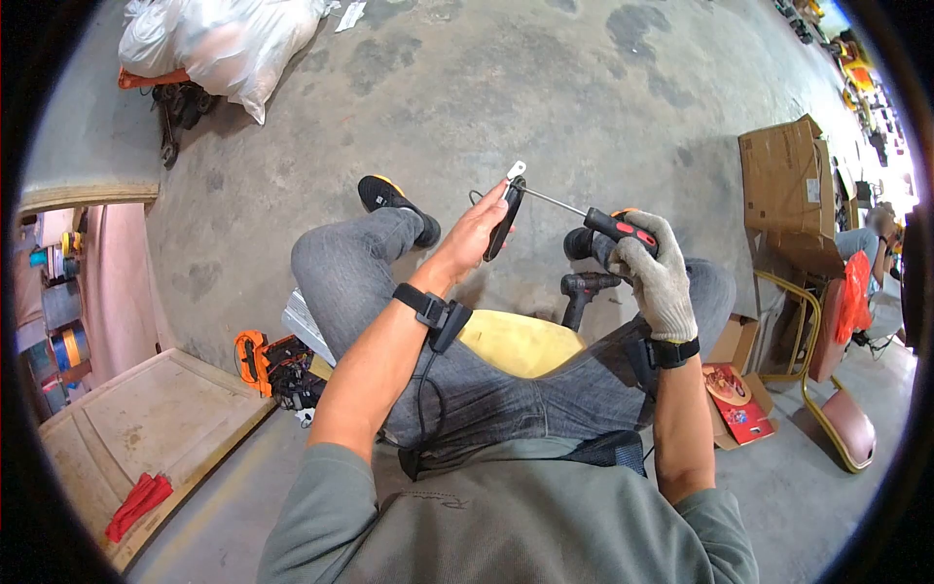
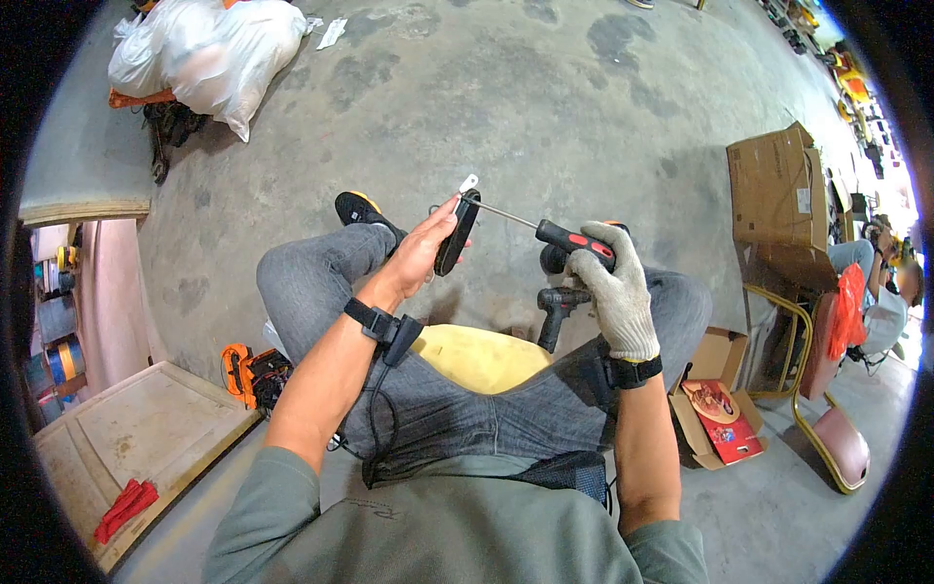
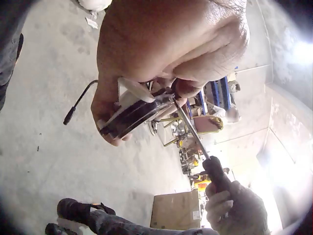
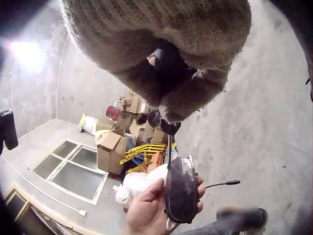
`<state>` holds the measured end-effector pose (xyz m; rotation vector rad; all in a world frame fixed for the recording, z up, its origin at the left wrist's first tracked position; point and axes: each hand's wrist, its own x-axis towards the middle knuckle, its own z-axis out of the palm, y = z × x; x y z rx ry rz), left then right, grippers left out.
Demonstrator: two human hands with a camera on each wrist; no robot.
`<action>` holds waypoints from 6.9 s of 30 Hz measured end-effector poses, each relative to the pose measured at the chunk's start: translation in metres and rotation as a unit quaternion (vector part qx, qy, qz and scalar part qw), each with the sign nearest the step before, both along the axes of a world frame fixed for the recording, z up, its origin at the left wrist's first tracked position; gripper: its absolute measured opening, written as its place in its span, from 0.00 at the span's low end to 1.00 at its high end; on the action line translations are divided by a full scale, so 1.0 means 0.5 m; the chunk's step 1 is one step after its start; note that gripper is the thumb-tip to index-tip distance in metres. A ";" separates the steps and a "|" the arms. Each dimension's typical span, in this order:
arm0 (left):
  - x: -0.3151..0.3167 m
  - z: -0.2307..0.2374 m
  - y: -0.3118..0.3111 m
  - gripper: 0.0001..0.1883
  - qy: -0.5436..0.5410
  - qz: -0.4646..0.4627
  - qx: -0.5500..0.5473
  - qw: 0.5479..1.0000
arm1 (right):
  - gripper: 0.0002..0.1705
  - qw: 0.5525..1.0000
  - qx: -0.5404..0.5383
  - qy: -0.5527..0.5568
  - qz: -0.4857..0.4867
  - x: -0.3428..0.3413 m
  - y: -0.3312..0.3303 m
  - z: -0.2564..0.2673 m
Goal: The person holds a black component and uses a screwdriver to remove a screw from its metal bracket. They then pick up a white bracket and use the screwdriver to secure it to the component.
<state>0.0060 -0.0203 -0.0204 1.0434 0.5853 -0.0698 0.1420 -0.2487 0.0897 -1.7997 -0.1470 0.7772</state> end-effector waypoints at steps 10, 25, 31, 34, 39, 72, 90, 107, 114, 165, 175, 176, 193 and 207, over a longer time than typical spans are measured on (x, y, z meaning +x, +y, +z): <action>-0.002 -0.005 0.007 0.29 0.027 -0.037 0.047 0.998 | 0.27 0.996 -0.060 -0.065 0.022 -0.001 -0.007 -0.006; -0.004 -0.008 0.004 0.28 0.010 -0.015 0.064 0.998 | 0.31 0.996 0.003 0.079 -0.032 0.008 -0.008 -0.043; -0.005 -0.014 0.001 0.28 0.014 -0.011 0.069 0.997 | 0.30 0.998 0.000 0.060 -0.005 0.015 -0.015 -0.034; -0.002 -0.015 0.001 0.29 0.007 -0.012 0.073 0.997 | 0.34 0.989 0.014 0.148 0.005 0.013 -0.015 -0.030; -0.001 -0.015 0.002 0.31 0.011 -0.006 0.075 0.997 | 0.28 0.998 0.024 0.034 -0.050 -0.010 -0.002 -0.064; -0.008 -0.033 0.000 0.40 -0.003 -0.025 0.120 0.992 | 0.28 0.999 0.031 0.007 -0.031 -0.010 0.004 -0.047; -0.007 -0.031 -0.001 0.39 0.014 -0.034 0.116 0.993 | 0.29 0.993 0.040 0.111 -0.021 -0.009 0.003 -0.033; -0.025 0.013 0.090 0.26 0.046 0.158 0.004 0.986 | 0.22 0.995 -0.046 0.068 0.058 0.111 0.028 0.018; -0.034 0.053 0.113 0.33 0.012 0.191 0.016 0.981 | 0.22 0.979 -0.131 0.026 0.152 0.166 0.159 -0.062; -0.014 0.033 0.105 0.07 0.073 0.153 0.030 0.985 | 0.15 0.959 -0.211 0.169 0.086 0.113 0.133 -0.493; 0.000 0.010 0.090 0.12 0.118 0.118 0.088 0.982 | 0.12 0.971 -0.093 0.209 0.071 0.102 0.100 -0.264; 0.001 0.016 0.089 0.12 0.139 0.100 0.087 0.981 | 0.13 0.970 -0.069 0.221 0.078 0.101 0.091 -0.237; 0.002 -0.010 0.046 0.16 0.010 -0.007 0.046 0.999 | 0.18 0.974 0.038 0.211 0.074 0.004 -0.010 -0.024; -0.001 -0.029 0.048 0.07 0.001 -0.010 0.054 0.999 | 0.18 0.977 0.020 0.197 0.076 -0.004 -0.005 -0.026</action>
